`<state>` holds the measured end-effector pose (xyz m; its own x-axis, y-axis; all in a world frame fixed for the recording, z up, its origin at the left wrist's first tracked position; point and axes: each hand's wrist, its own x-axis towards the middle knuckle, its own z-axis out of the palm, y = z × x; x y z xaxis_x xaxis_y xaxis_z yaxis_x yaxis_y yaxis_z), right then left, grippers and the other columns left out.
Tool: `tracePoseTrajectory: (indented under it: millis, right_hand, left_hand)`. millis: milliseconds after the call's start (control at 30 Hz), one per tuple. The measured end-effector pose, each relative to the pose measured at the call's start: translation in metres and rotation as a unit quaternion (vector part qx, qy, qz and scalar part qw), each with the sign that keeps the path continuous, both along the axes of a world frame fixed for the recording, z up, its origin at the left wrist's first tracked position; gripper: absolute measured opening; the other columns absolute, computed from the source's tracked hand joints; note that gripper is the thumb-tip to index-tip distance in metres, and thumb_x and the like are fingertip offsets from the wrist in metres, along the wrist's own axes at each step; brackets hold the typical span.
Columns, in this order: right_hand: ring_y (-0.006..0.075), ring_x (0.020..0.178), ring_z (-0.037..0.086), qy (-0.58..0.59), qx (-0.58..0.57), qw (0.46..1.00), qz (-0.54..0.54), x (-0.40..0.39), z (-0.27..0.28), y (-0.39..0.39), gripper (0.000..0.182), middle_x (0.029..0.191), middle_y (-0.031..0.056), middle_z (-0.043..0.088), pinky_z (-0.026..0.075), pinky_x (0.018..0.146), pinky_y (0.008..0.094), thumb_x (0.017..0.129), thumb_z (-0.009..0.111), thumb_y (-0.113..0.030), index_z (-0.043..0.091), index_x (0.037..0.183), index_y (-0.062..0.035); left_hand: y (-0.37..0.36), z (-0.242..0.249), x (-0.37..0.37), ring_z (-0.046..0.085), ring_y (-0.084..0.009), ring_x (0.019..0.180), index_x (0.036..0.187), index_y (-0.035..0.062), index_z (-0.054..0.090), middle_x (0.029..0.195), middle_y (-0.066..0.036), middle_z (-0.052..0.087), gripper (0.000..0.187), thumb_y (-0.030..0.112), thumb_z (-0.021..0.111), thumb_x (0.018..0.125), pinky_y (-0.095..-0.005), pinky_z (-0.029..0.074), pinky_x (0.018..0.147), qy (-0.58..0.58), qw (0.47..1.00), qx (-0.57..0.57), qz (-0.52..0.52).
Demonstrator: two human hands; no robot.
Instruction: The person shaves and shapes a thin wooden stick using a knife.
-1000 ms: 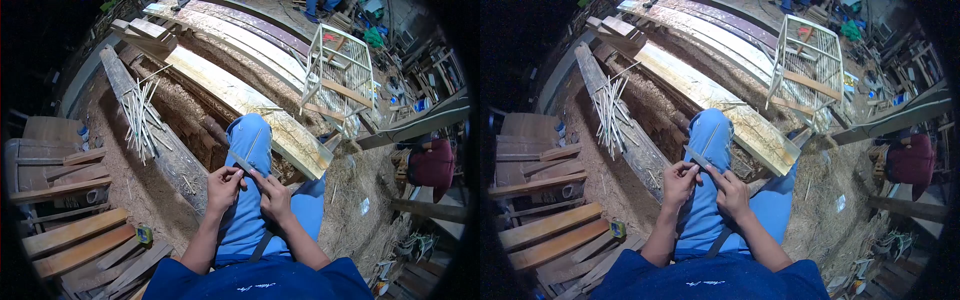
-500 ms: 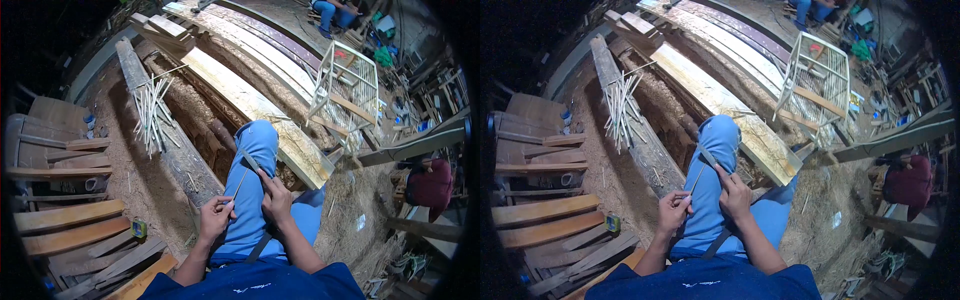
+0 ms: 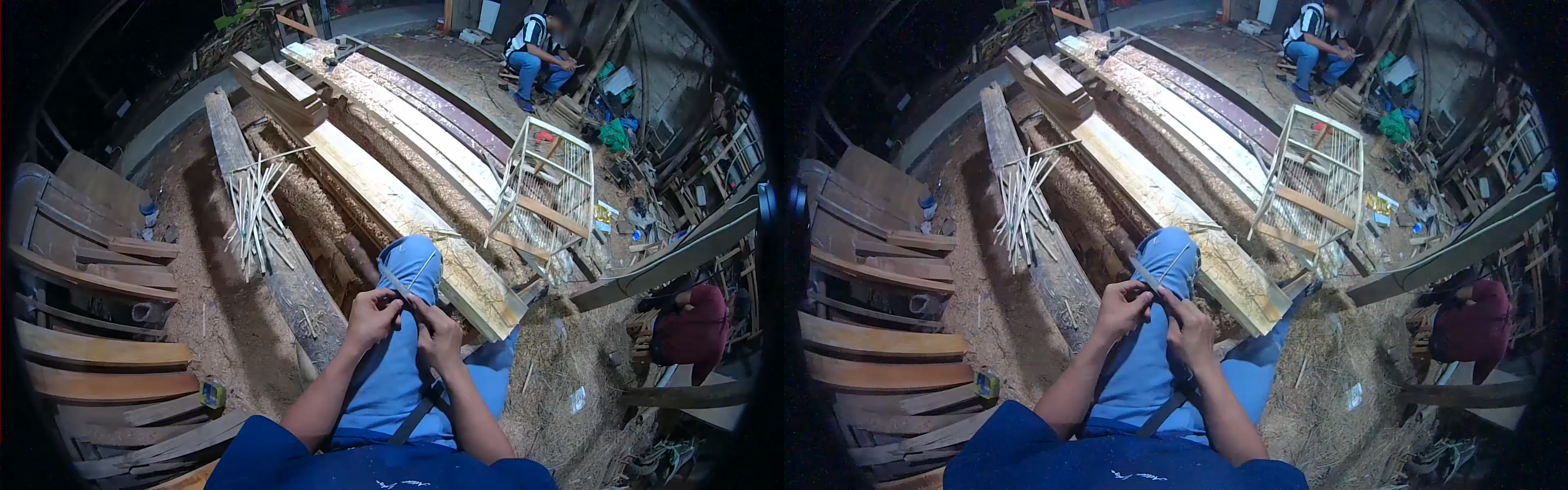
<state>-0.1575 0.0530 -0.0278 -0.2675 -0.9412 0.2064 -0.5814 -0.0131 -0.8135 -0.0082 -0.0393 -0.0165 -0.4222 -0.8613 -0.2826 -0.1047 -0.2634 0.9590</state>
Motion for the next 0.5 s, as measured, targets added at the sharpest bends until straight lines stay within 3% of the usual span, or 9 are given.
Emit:
tracePoseTrajectory:
  millis: [167, 267, 433, 500]
  right_hand:
    - [0.0343, 0.076, 0.066, 0.016, -0.012, 1.000, -0.014, 0.005, -0.004, 0.003, 0.055, 0.083, 0.0132, 0.062, 0.052, 0.068, 0.0450, 0.086, 0.062, -0.004, 0.064, 0.136, -0.0272]
    - [0.0346, 0.076, 0.066, 0.022, -0.009, 1.000, -0.020, 0.004, -0.003, 0.005, 0.053, 0.082, 0.0133, 0.061, 0.052, 0.068, 0.0454, 0.087, 0.062, -0.005, 0.064, 0.135, -0.0271]
    - [0.0350, 0.076, 0.066, 0.021, -0.005, 0.999, -0.025, 0.004, -0.005, 0.006, 0.051, 0.082, 0.0136, 0.061, 0.051, 0.068, 0.0464, 0.088, 0.062, -0.007, 0.064, 0.135, -0.0277]
    - [0.0352, 0.076, 0.066, 0.021, -0.003, 0.999, -0.035, 0.004, -0.001, 0.005, 0.049, 0.081, 0.0140, 0.061, 0.051, 0.068, 0.0469, 0.089, 0.062, -0.007, 0.064, 0.134, -0.0271]
  left_hand:
    - [0.013, -0.010, 0.006, 0.052, -0.0051, 0.047, 0.107, -0.0008, 0.072, 0.064, -0.001, 0.064, 0.015, 0.009, 0.064, 0.098, -0.0226, 0.036, 0.039, 0.029, 0.999, -0.012, 0.023]
    - [0.027, 0.015, 0.017, 0.055, -0.0047, 0.055, 0.118, 0.0009, 0.072, 0.069, 0.000, 0.064, 0.022, 0.008, 0.065, 0.098, -0.0213, 0.042, 0.047, -0.001, 0.999, 0.047, 0.014]
    - [0.056, 0.018, 0.042, 0.053, -0.0043, 0.052, 0.118, 0.0013, 0.071, 0.068, 0.000, 0.064, 0.022, 0.009, 0.065, 0.098, -0.0212, 0.039, 0.045, 0.005, 0.999, 0.034, 0.029]
    - [0.069, 0.018, 0.059, 0.055, -0.0042, 0.055, 0.119, 0.0009, 0.071, 0.070, -0.001, 0.064, 0.022, 0.007, 0.064, 0.098, -0.0208, 0.042, 0.048, -0.021, 0.996, 0.080, 0.014]
